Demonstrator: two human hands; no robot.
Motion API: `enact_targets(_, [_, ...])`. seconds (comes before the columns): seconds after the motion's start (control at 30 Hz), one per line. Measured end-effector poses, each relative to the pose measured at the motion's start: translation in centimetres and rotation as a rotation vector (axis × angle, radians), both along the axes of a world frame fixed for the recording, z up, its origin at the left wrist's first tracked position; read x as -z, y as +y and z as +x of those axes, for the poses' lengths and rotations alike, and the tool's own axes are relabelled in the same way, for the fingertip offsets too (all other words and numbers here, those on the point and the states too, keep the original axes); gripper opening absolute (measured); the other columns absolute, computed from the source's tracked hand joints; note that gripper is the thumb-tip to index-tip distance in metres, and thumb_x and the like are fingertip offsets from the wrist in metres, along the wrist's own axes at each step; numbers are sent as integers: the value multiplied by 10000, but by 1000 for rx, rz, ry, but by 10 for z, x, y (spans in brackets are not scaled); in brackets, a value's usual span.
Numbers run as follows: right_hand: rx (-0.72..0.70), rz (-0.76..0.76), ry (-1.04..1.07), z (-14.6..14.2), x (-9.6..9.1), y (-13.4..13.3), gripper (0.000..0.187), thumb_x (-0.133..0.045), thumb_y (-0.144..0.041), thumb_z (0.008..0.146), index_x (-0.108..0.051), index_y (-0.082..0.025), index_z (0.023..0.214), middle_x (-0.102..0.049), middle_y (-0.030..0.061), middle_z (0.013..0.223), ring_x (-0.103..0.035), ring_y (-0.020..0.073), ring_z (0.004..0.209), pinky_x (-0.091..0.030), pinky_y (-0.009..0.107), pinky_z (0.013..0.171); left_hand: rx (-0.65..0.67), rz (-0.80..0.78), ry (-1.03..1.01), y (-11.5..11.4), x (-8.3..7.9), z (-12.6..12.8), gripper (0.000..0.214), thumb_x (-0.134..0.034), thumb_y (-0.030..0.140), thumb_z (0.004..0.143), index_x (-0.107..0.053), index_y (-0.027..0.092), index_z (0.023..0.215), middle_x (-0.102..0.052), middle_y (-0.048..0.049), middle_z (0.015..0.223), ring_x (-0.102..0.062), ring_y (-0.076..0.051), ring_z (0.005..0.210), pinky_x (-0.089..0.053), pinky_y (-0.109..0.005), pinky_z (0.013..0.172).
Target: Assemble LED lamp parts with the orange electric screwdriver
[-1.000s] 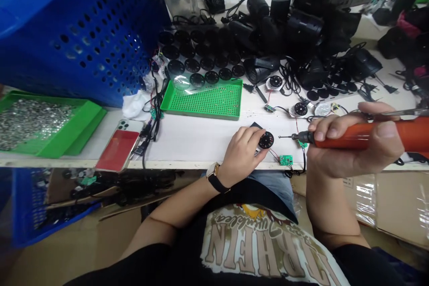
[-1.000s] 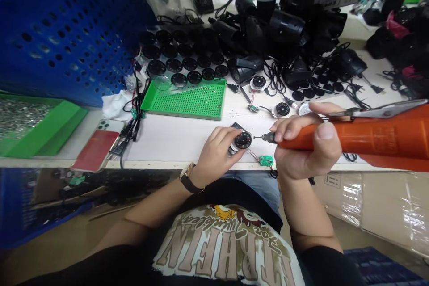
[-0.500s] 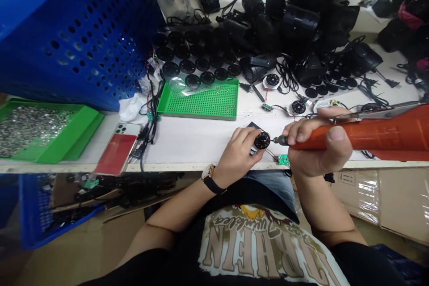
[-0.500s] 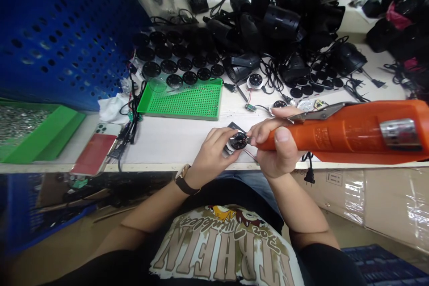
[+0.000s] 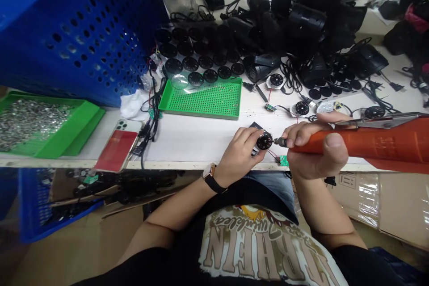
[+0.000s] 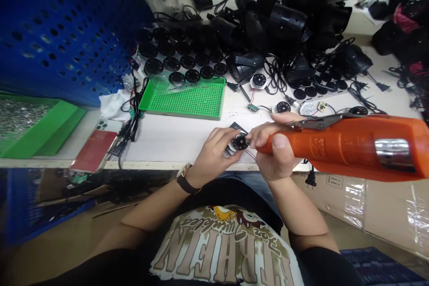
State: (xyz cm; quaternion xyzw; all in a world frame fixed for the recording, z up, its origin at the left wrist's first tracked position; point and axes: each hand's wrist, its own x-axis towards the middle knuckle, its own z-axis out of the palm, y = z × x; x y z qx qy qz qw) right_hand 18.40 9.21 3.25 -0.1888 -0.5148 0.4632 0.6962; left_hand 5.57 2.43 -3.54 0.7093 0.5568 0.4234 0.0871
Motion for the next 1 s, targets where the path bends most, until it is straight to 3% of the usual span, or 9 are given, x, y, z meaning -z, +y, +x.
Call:
enact_targets(0.3, [-21, 8, 18, -1, -1, -2, 168, -631, -333, 857, -681, -225, 976, -549, -70, 515, -486, 144, 377, -478, 324, 461, -22, 35, -33, 0, 3, 0, 403, -702, 237, 938, -568, 167, 1312, -679, -111, 1156, -632, -248, 1097, -574, -444, 969])
enact_targets(1.0, [-21, 31, -192, -17, -9, 2, 125, -649, -425, 893, -613, -309, 924, -472, -90, 474, -415, 149, 334, -426, 334, 393, -71, 51, -68, 2, 5, 3, 357, -692, 242, 930, -569, 158, 1255, -680, -87, 1035, -622, -234, 994, -568, -406, 895])
